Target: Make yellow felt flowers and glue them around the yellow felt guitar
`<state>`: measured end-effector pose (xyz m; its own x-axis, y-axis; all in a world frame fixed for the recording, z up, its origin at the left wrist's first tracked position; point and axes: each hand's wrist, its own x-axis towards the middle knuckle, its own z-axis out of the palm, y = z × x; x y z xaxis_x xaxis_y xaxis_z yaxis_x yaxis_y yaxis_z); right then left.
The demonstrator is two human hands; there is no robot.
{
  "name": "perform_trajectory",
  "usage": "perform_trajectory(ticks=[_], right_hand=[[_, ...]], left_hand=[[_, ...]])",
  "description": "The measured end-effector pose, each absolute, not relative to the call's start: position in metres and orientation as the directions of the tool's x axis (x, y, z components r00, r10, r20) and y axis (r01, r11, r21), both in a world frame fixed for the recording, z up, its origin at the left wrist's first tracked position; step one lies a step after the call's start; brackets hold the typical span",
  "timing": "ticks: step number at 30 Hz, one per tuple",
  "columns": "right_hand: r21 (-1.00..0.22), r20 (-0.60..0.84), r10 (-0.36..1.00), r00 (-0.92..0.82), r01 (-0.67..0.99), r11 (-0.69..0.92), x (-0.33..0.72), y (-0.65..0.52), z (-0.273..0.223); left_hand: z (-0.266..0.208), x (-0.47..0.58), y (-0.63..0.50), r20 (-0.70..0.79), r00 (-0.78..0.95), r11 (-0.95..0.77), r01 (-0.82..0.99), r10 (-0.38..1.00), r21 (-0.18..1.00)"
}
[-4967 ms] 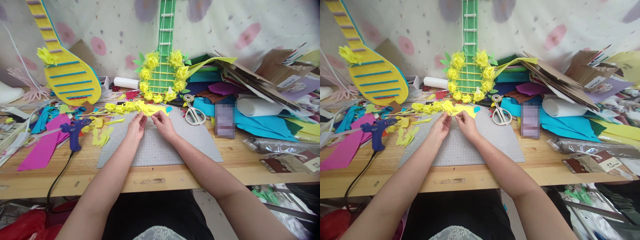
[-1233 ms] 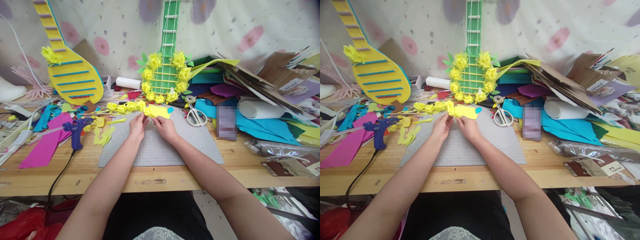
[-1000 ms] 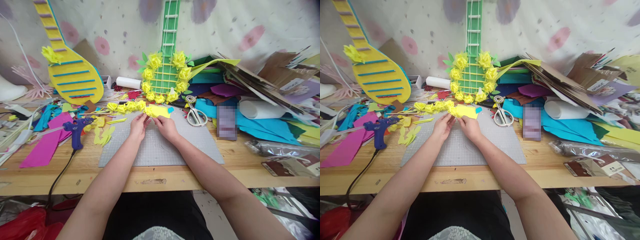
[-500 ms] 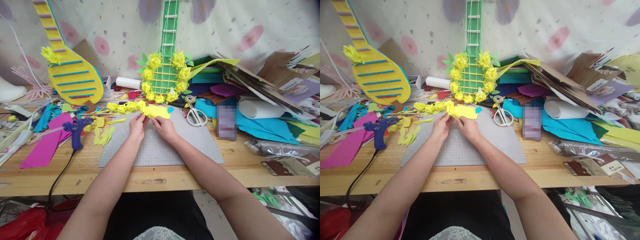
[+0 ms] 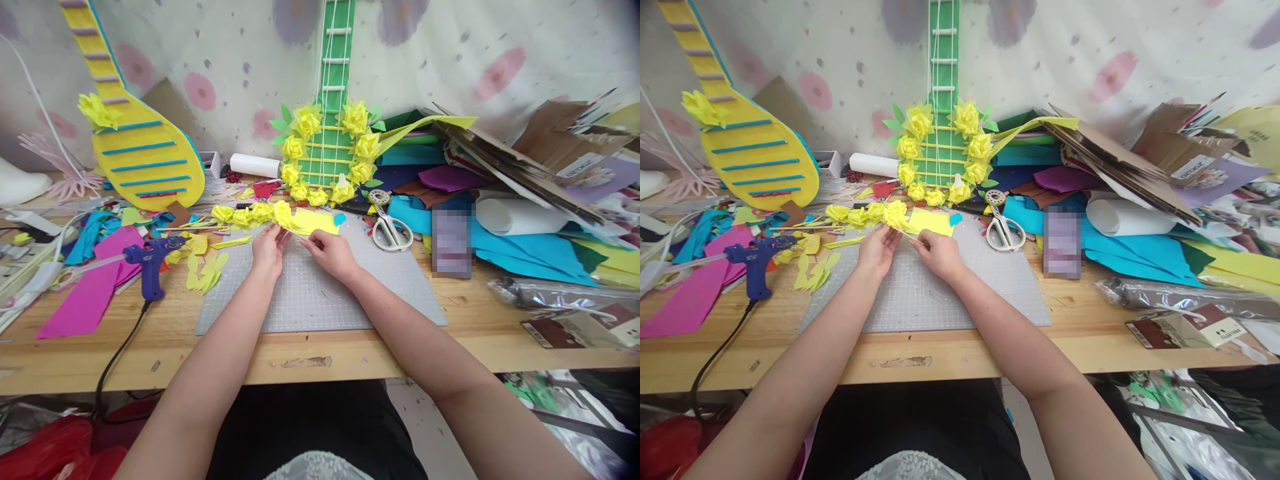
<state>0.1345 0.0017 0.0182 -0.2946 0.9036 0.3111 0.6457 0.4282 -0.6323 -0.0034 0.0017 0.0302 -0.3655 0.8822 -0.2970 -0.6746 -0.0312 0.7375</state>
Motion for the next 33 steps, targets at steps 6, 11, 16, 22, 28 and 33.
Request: perform_trajectory(ticks=[6, 11, 16, 22, 28, 33], right_hand=[[-0.8, 0.357, 0.9, -0.25, 0.415, 0.433, 0.146, 0.006, 0.022], [-0.977, 0.189, 0.948, -0.254, 0.049, 0.208, 0.139, 0.012, 0.017], [-0.979, 0.142, 0.948, -0.284, 0.1, 0.177, 0.133, 0.011, 0.009], [-0.974, 0.165, 0.976, -0.144, 0.133, 0.185, 0.134, 0.014, 0.006], [-0.894, 0.293, 0.955, -0.039, 0.343, 0.288, 0.14, 0.016, 0.006], [-0.789, 0.355, 0.931, -0.083, 0.507, 0.347, 0.141, 0.015, 0.009]], left_hand=[[0.035, -0.019, 0.007, -0.367, -0.422, -0.046, -0.706, 0.829, 0.707], [0.034, -0.016, 0.005, -0.417, -0.223, 0.168, -0.677, 0.881, 0.717], [0.033, -0.01, 0.001, -0.408, -0.026, 0.319, -0.577, 0.912, 0.751], [0.033, -0.008, 0.001, -0.449, -0.065, 0.323, -0.603, 0.891, 0.729], [0.025, 0.011, -0.006, -0.203, -0.256, 0.099, -0.368, 0.945, 0.925], [0.013, 0.016, -0.009, 0.159, -0.242, -0.162, 0.011, 0.957, 0.987]])
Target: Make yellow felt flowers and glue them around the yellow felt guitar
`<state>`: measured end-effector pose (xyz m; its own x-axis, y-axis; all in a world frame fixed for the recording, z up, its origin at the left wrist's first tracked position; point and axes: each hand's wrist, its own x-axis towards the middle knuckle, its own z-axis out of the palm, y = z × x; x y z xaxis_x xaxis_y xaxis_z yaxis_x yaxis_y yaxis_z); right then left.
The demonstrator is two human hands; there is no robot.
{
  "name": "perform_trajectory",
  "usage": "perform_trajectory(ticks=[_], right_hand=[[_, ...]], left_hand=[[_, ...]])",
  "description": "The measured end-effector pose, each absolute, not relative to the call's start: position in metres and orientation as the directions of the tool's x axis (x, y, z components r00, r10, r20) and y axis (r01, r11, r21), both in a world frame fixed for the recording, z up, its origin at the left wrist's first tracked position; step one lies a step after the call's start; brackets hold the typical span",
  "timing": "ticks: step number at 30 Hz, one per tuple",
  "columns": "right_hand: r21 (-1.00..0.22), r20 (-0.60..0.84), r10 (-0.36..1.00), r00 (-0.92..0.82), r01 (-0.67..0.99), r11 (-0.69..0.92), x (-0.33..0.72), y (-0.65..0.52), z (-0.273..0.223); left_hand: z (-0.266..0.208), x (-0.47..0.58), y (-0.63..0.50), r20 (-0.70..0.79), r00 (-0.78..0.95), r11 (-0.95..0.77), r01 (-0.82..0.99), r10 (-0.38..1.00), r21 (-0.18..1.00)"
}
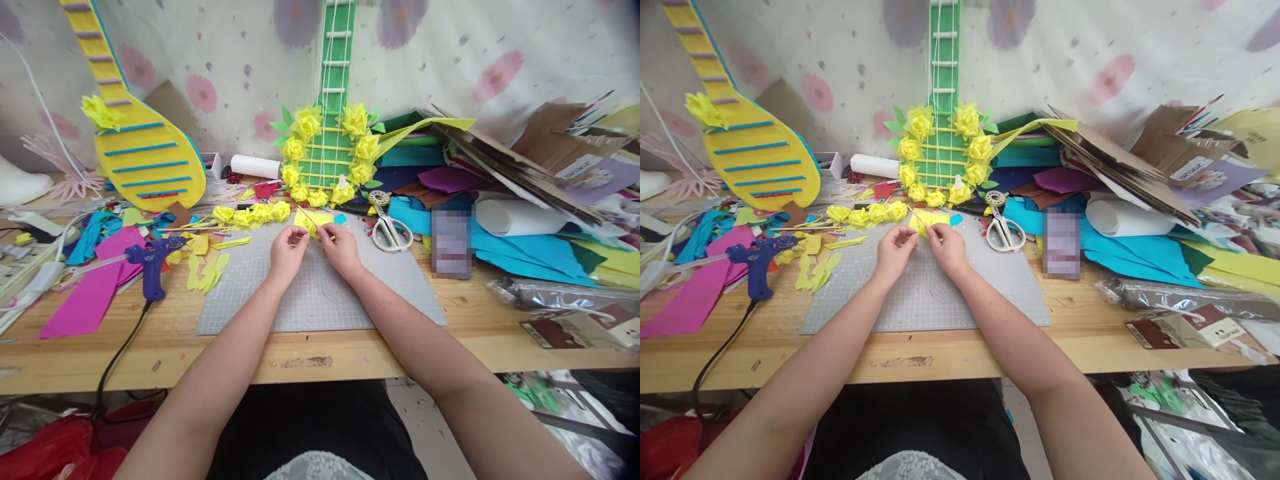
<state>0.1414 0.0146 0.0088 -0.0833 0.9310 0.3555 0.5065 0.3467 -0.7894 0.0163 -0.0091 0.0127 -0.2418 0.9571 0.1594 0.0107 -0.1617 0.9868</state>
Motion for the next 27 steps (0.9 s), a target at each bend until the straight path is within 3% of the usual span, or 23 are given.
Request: perform_trajectory(ticks=[5, 12, 18, 27], right_hand=[[-0.774, 0.36, 0.928, -0.101, 0.523, 0.357, 0.139, 0.015, 0.008], [-0.758, 0.406, 0.904, -0.138, 0.502, 0.417, 0.136, 0.012, 0.008], [-0.736, 0.421, 0.895, -0.149, 0.521, 0.433, 0.135, 0.011, 0.009], [-0.734, 0.432, 0.886, -0.167, 0.506, 0.453, 0.134, 0.009, 0.009]], left_hand=[[0.014, 0.011, -0.013, 0.327, -0.263, -0.266, 0.241, 0.908, 0.933], [0.019, 0.012, -0.015, 0.35, -0.265, -0.283, 0.262, 0.898, 0.923], [0.021, 0.011, -0.015, 0.287, -0.294, -0.241, 0.183, 0.912, 0.953], [0.022, 0.01, -0.015, 0.331, -0.29, -0.262, 0.252, 0.898, 0.932]])
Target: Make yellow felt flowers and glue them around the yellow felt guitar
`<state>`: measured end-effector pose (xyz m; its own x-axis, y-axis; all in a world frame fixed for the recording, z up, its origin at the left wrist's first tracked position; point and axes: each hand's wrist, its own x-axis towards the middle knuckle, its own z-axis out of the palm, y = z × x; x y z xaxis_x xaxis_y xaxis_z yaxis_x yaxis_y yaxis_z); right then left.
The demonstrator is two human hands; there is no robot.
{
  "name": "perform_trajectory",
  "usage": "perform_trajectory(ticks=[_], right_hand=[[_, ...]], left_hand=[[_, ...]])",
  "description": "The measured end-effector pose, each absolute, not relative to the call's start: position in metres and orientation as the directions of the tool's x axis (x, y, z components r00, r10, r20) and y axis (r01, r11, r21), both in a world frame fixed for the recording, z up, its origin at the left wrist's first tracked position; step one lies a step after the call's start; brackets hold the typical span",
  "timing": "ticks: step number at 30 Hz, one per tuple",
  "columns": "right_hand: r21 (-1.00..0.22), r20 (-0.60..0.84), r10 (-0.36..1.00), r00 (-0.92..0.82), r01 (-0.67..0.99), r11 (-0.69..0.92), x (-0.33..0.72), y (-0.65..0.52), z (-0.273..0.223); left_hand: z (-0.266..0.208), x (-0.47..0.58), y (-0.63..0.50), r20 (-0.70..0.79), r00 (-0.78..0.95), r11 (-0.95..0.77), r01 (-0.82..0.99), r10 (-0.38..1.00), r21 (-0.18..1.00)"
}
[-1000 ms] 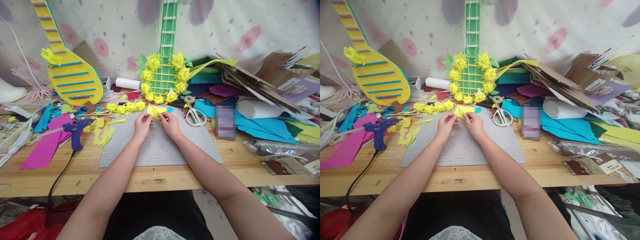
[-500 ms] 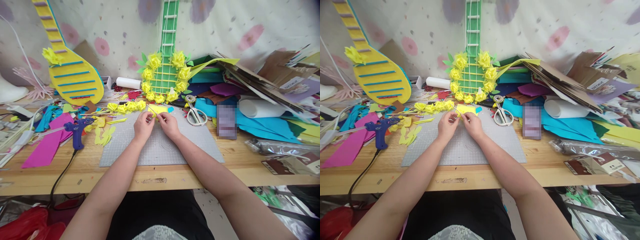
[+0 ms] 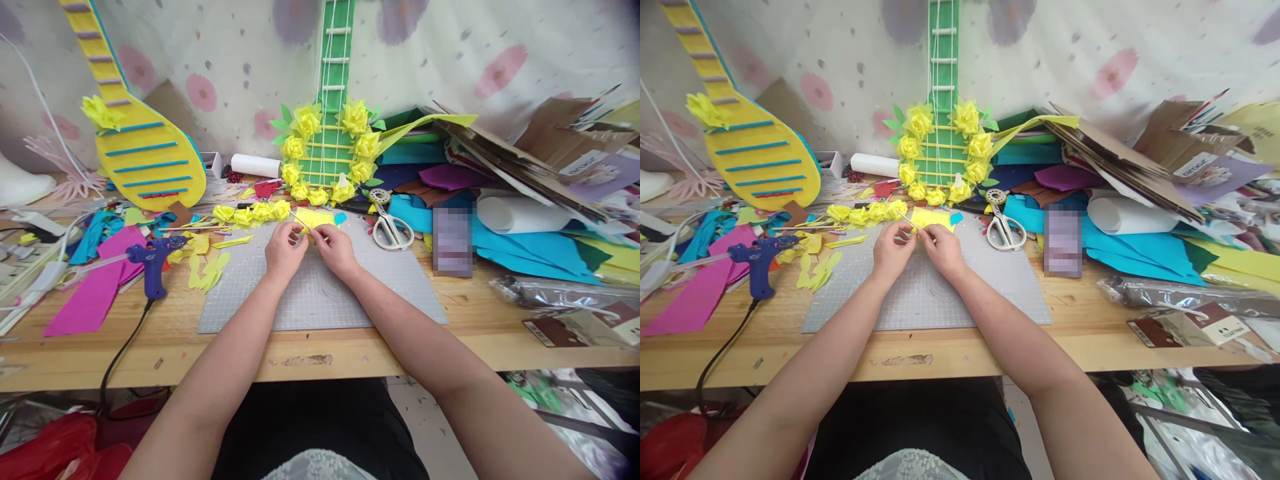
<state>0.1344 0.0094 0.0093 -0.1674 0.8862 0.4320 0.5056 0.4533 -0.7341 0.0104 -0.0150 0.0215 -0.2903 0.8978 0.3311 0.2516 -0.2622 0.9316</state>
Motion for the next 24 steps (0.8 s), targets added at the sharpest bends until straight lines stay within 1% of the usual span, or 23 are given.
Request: perform_trajectory(ticks=[3, 7, 9, 12, 15, 18, 21, 24], right_hand=[[-0.709, 0.45, 0.873, -0.189, 0.518, 0.478, 0.134, 0.008, 0.01], [-0.646, 0.48, 0.844, -0.238, 0.555, 0.524, 0.134, 0.005, 0.012], [-0.605, 0.487, 0.827, -0.279, 0.576, 0.55, 0.133, 0.002, 0.015], [-0.539, 0.493, 0.803, -0.334, 0.608, 0.583, 0.133, -0.001, 0.018], [-0.487, 0.487, 0.797, -0.356, 0.647, 0.587, 0.133, -0.002, 0.02], [-0.45, 0.486, 0.79, -0.373, 0.668, 0.592, 0.133, -0.002, 0.02], [-0.413, 0.504, 0.77, -0.391, 0.674, 0.612, 0.134, -0.002, 0.02], [-0.386, 0.508, 0.761, -0.404, 0.682, 0.621, 0.136, -0.001, 0.02]], left_hand=[[0.021, 0.009, -0.014, 0.296, -0.335, -0.216, 0.256, 0.895, 0.942], [0.019, 0.006, -0.012, 0.345, -0.394, -0.211, 0.345, 0.852, 0.915], [0.016, 0.005, -0.01, 0.363, -0.398, -0.218, 0.365, 0.843, 0.905], [0.011, 0.005, -0.008, 0.334, -0.368, -0.209, 0.339, 0.868, 0.917], [0.008, 0.007, -0.005, 0.248, -0.371, -0.177, 0.214, 0.895, 0.961], [0.009, 0.01, -0.005, 0.112, -0.399, -0.102, 0.047, 0.91, 0.994], [0.016, 0.013, -0.007, 0.003, -0.398, -0.048, -0.104, 0.917, 0.993], [0.024, 0.015, -0.009, -0.128, -0.364, 0.022, -0.282, 0.922, 0.959]])
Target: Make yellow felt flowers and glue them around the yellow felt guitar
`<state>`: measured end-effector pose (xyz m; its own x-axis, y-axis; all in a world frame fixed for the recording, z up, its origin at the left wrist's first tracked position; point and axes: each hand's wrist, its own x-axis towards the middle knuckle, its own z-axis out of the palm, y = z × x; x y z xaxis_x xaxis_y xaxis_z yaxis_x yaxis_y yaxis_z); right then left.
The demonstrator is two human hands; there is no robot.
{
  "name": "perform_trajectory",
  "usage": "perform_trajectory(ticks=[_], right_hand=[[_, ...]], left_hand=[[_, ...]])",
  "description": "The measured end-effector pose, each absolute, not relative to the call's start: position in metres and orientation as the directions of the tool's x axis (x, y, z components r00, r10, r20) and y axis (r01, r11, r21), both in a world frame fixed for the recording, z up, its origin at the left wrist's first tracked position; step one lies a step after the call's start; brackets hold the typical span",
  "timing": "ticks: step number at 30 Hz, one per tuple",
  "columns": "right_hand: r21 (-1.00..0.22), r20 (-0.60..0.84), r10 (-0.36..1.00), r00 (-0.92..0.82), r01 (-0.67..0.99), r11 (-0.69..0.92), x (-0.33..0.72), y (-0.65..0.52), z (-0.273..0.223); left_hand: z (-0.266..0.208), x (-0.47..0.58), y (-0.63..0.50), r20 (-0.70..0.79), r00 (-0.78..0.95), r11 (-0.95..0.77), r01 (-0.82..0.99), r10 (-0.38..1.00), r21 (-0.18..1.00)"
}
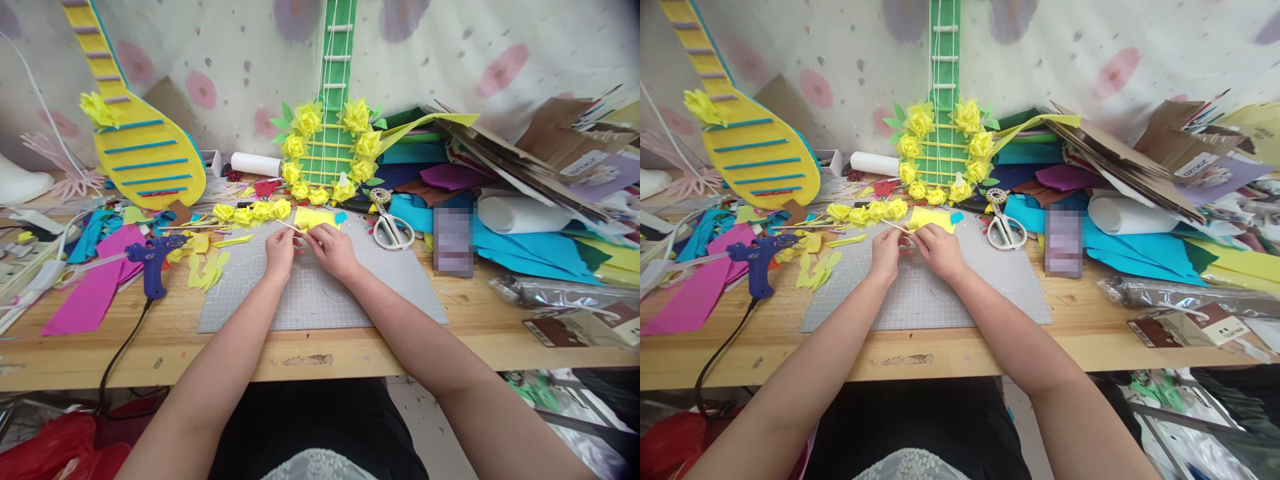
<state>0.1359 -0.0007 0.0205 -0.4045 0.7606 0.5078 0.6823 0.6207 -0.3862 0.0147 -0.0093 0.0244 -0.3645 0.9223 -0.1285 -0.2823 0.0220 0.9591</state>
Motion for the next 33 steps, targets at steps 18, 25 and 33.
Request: perform_trajectory(ticks=[18, 25, 33], right_hand=[[-0.151, 0.53, 0.652, -0.542, 0.696, 0.701, 0.1411, -0.0001, 0.0235], [-0.123, 0.529, 0.634, -0.563, 0.689, 0.714, 0.1409, 0.001, 0.0218], [-0.092, 0.522, 0.619, -0.587, 0.683, 0.725, 0.1396, -0.0005, 0.0201]], left_hand=[[0.0319, 0.0121, -0.0109, -0.308, -0.267, 0.156, -0.469, 0.913, 0.869], [0.0333, 0.01, -0.0104, -0.409, -0.111, 0.273, -0.586, 0.906, 0.763], [0.0346, 0.0108, -0.0102, -0.415, -0.122, 0.268, -0.596, 0.902, 0.757]])
